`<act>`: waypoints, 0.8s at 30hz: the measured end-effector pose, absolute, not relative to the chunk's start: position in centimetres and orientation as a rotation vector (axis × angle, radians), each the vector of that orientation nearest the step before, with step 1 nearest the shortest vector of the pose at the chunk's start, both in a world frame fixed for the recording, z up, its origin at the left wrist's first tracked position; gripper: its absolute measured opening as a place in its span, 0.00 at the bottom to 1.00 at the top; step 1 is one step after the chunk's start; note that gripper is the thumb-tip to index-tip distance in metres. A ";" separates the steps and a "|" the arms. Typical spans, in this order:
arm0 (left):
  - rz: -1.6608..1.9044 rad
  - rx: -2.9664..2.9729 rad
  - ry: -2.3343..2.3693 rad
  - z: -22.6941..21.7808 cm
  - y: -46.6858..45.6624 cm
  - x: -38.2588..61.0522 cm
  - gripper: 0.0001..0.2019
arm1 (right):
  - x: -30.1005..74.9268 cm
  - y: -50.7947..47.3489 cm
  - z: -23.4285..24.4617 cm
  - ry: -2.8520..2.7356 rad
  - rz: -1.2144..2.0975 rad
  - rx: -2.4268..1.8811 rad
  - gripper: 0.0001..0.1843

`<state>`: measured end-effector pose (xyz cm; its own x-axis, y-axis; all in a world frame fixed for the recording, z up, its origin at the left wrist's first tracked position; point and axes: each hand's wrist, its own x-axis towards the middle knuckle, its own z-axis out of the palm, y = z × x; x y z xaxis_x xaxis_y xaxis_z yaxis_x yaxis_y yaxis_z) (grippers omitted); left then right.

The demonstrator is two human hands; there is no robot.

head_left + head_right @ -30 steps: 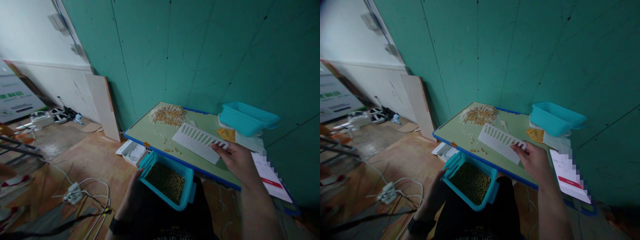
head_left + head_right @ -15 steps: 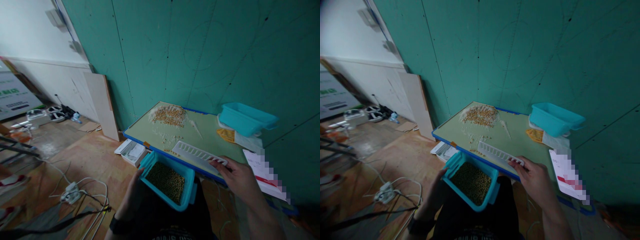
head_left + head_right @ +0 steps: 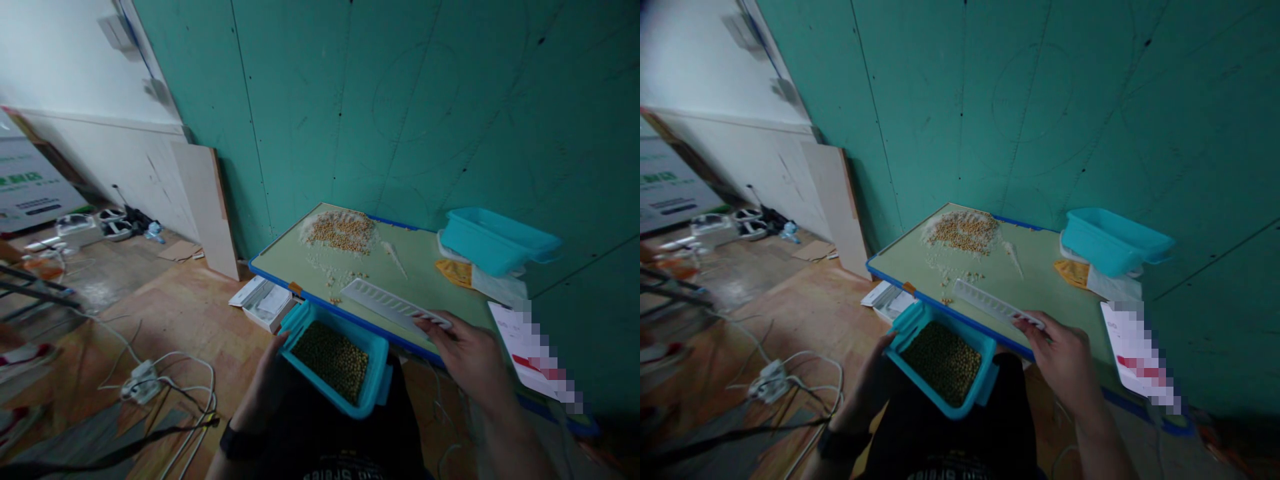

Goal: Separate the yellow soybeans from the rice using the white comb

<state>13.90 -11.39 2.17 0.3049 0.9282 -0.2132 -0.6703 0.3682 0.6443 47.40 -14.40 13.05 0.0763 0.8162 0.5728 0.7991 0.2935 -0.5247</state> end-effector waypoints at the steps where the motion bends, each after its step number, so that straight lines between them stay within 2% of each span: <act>1: 1.122 0.491 0.619 2.3 -11.2 13.8 0.23 | 47.3 -14.0 13.0 -1.699 0.032 -1.471 0.16; 8: 1.140 0.477 0.636 2.3 -10.7 13.3 0.22 | 46.9 -14.1 13.4 -1.798 0.059 -1.422 0.12; 12: 1.091 0.433 0.676 1.5 -11.6 13.4 0.26 | 45.9 -13.9 13.7 -1.791 0.164 -1.382 0.13; 18: 1.041 0.368 0.757 1.4 -12.2 13.3 0.31 | 45.5 -11.0 13.8 -1.738 0.266 -1.405 0.17; 24: 1.043 0.306 0.851 1.6 -12.1 12.9 0.29 | 46.1 -7.9 13.5 -1.614 0.322 -1.440 0.24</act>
